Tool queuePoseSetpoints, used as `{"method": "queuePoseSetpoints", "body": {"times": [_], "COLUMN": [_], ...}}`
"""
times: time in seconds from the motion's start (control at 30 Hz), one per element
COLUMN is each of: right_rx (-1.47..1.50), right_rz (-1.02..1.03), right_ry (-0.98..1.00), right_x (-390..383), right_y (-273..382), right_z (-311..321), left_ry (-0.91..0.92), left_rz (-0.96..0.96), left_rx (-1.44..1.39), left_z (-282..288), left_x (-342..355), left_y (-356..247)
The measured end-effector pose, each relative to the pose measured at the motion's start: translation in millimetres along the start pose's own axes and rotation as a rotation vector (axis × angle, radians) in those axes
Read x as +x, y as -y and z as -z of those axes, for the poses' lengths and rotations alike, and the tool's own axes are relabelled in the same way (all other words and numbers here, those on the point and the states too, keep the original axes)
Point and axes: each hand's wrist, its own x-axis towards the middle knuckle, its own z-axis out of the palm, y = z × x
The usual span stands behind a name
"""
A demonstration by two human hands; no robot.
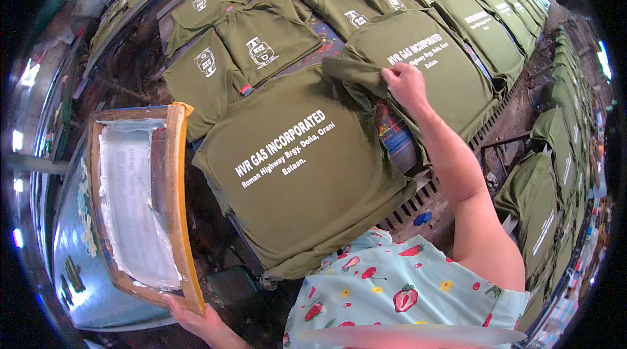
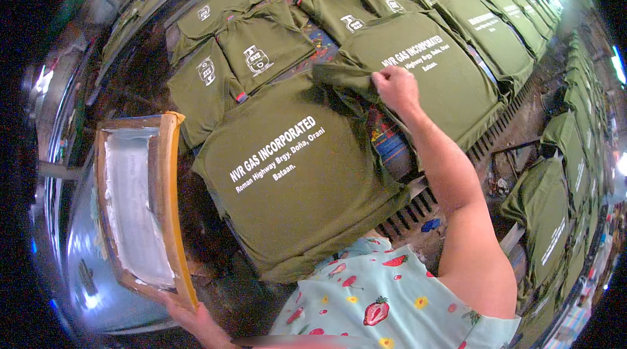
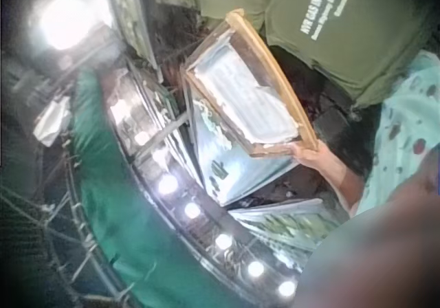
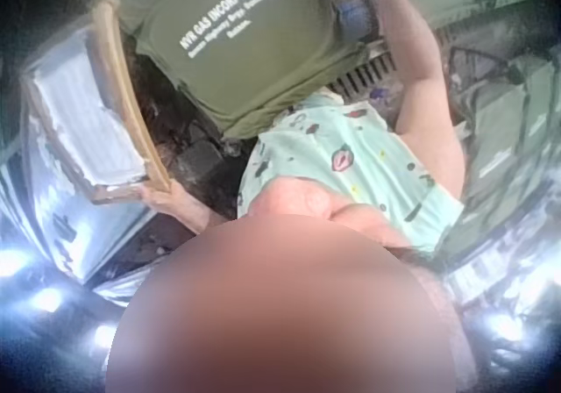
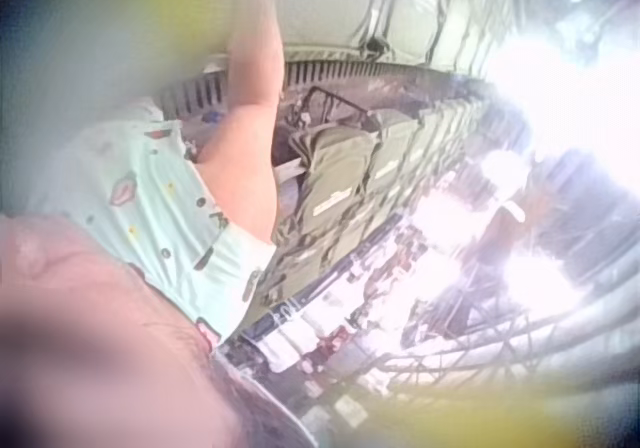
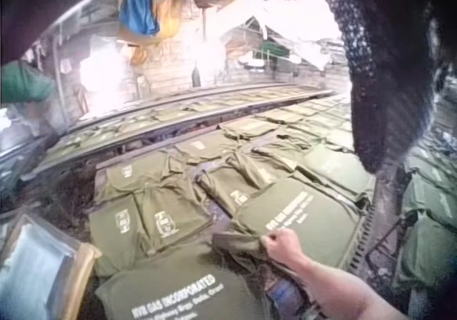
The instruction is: The person holds a wooden frame with a plastic sheet and uses a small rectangular tool to spread a white paste-like substance evenly across the surface. The person repeatedly lifts and repositions the frame while continuing to spread the material.
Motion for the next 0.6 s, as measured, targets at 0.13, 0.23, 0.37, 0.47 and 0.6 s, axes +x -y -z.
{"method": "queuePoseSetpoints", "body": {"times": [0.13, 0.23, 0.37, 0.47, 0.6], "right_rx": [-0.356, -0.148, 0.669, 1.243, 1.240], "right_rz": [0.126, 0.409, 0.359, 0.141, 0.178], "right_ry": [-0.093, -0.123, 0.406, 0.717, 0.728], "right_x": [-8.4, -25.4, -32.9, -34.9, -69.5], "right_y": [-6.4, 8.8, 56.1, 80.9, 71.4], "right_z": [24.9, 31.4, 30.4, 34.2, 44.8], "left_ry": [0.146, -0.057, 0.075, 0.261, 0.413], "left_rz": [-0.529, 0.160, 0.166, 0.239, 0.310], "left_rx": [0.762, -0.230, -0.314, -0.373, -0.321], "left_z": [-8.1, -31.9, -89.9, -118.5, -141.1], "left_x": [-26.0, -23.7, -32.1, -35.3, -39.8], "left_y": [-10.2, -14.3, -21.7, -25.5, -10.2]}}
